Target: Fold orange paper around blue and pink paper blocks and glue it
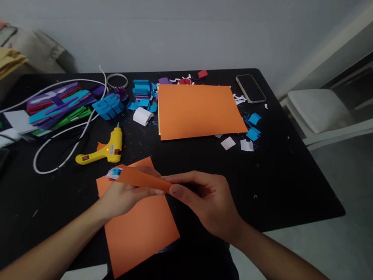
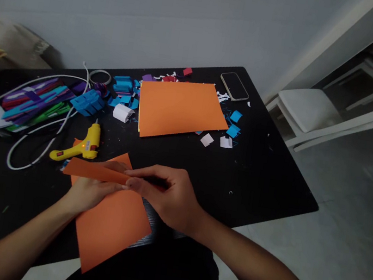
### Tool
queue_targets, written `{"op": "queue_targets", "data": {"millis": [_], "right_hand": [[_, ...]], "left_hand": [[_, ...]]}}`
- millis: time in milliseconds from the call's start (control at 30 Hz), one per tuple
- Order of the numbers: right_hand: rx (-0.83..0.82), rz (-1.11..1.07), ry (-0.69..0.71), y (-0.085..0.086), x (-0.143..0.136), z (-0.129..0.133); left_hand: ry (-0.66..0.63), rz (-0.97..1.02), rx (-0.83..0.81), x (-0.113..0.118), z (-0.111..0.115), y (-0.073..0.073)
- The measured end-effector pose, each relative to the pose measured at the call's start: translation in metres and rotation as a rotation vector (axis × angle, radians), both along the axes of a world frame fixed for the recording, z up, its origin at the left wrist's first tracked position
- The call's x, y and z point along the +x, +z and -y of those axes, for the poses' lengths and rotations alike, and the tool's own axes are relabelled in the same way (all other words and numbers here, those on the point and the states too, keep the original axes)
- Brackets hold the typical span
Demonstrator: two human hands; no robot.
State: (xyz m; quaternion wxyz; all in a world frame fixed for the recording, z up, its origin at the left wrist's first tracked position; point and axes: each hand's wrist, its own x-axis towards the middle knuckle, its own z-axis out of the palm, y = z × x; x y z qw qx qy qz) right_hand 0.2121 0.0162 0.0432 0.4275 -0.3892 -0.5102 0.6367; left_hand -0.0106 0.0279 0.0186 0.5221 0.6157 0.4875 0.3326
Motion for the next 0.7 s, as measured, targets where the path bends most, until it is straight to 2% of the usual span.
{"op": "queue_targets", "data": {"millis": [233, 467, 700], "right_hand": [[-0.058, -0.047, 0.034, 0.004, -0.004, -0.006], [-0.045, -0.036, 0.09, 0.012, -0.007, -0.012], [-0.026, 0.003, 0.133, 0.023, -0.007, -0.018]], "left_hand": [[0.008, 0.038, -0.009, 0.001, 0.0, -0.002], [-0.029, 0.011, -0.025, 0.0, 0.002, -0.002], [-0.032, 0.072, -0.056, 0.002, 0.001, -0.004]]}}
